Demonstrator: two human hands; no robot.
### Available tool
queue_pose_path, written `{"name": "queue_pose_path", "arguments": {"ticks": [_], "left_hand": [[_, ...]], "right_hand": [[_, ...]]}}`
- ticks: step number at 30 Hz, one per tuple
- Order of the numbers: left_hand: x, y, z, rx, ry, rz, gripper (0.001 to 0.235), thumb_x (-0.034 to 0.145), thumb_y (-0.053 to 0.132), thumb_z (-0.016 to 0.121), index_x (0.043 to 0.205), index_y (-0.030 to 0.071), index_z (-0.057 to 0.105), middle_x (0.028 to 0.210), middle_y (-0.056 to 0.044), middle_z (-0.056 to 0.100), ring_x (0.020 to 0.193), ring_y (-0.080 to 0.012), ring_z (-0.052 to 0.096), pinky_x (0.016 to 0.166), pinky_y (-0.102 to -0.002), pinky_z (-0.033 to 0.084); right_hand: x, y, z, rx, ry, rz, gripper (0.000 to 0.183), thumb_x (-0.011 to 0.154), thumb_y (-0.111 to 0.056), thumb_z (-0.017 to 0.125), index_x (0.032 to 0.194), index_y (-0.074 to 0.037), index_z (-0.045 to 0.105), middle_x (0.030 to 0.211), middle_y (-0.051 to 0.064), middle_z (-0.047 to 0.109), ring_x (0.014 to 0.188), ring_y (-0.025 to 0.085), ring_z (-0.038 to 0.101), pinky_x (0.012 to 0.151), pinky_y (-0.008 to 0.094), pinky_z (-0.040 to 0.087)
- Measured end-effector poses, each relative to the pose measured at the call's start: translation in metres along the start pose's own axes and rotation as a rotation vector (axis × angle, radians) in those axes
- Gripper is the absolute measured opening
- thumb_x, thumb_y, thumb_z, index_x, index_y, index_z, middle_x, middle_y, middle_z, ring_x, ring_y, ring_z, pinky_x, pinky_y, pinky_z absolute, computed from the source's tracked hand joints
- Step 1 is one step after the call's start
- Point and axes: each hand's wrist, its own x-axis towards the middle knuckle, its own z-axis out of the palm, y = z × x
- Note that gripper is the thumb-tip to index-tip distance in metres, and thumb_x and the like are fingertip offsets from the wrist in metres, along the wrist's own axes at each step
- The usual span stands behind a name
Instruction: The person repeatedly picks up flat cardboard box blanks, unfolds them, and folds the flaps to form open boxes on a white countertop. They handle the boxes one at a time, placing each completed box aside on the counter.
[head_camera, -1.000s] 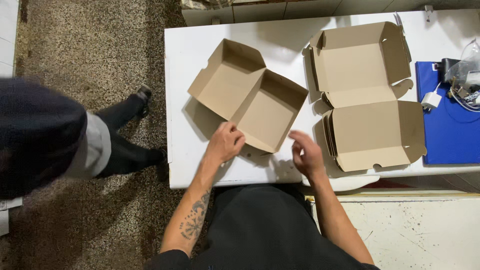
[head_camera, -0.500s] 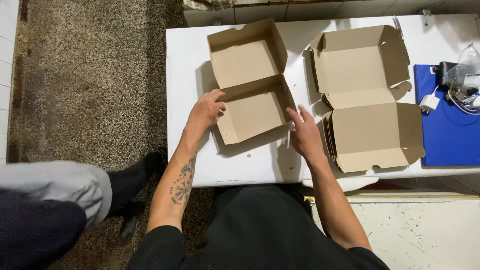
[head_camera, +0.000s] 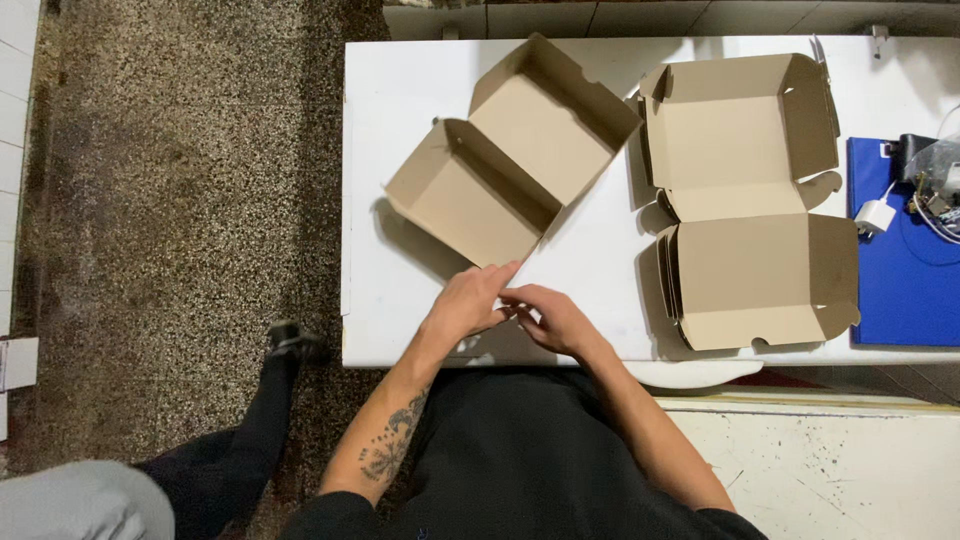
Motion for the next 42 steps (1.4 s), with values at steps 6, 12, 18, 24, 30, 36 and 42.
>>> {"name": "queue_pose_path", "arguments": {"ticks": [6,12,18,24,30,36,42], "left_hand": [[-0.024,-0.042,0.014,-0.036,0.285,-0.101,0.029,0.101,0.042,0.058,0.119,0.024,0.072,0.098,-0.005,0.066,0.098,-0.0324,0.066,0.088,-0.042,0.056],[-0.020,-0.063,0.006,0.024,0.393,-0.078,0.018,0.100,0.033,0.061,0.104,0.023,0.075,0.108,-0.001,0.065,0.101,-0.0280,0.064,0.090,-0.037,0.055],[-0.012,-0.085,0.027,0.253,0.620,0.078,0.027,0.100,0.008,0.051,0.117,0.024,0.063,0.113,0.002,0.062,0.105,-0.0218,0.064,0.085,-0.035,0.058],[-0.012,-0.094,0.041,0.336,0.843,0.142,0.023,0.100,0.008,0.057,0.110,0.024,0.069,0.135,-0.005,0.062,0.109,-0.0239,0.065,0.083,-0.035,0.059],[-0.011,-0.074,0.029,0.253,0.790,0.059,0.021,0.098,0.006,0.059,0.106,0.022,0.071,0.131,-0.005,0.061,0.113,-0.0256,0.062,0.089,-0.038,0.059],[-0.012,-0.064,0.022,0.144,0.653,-0.022,0.026,0.096,0.003,0.057,0.102,0.021,0.074,0.129,-0.005,0.060,0.116,-0.0279,0.058,0.092,-0.040,0.057],[-0.019,-0.076,0.020,-0.007,0.622,-0.032,0.020,0.087,0.005,0.055,0.099,0.015,0.068,0.124,-0.008,0.064,0.122,-0.0308,0.059,0.105,-0.043,0.050]], "right_hand": [[0.003,0.052,0.004,-0.466,0.608,-0.187,0.041,0.084,-0.003,0.069,0.119,-0.024,0.074,0.111,-0.001,0.073,0.090,0.023,0.074,0.078,0.036,0.062],[0.015,0.055,0.010,-0.802,0.603,-0.227,0.043,0.088,-0.009,0.065,0.127,-0.025,0.067,0.122,-0.002,0.066,0.068,0.028,0.071,0.062,0.041,0.062],[0.019,0.037,0.010,-0.847,0.581,-0.111,0.042,0.090,-0.013,0.062,0.130,-0.022,0.065,0.125,0.003,0.060,0.061,0.034,0.069,0.057,0.044,0.061],[0.021,0.015,0.005,-0.758,0.520,-0.067,0.039,0.088,-0.006,0.063,0.125,-0.019,0.068,0.122,0.003,0.057,0.060,0.035,0.072,0.058,0.044,0.063],[0.025,0.024,0.011,-0.791,0.494,-0.074,0.038,0.088,-0.006,0.064,0.124,-0.017,0.066,0.123,0.004,0.054,0.059,0.036,0.072,0.058,0.045,0.064],[0.022,0.007,0.008,-0.684,0.411,-0.001,0.033,0.089,-0.004,0.064,0.120,-0.016,0.065,0.123,0.007,0.053,0.066,0.037,0.075,0.064,0.048,0.066],[0.024,0.038,0.008,-0.650,0.538,0.037,0.029,0.086,-0.003,0.065,0.111,-0.015,0.061,0.115,0.007,0.051,0.067,0.043,0.072,0.058,0.051,0.064]]}}
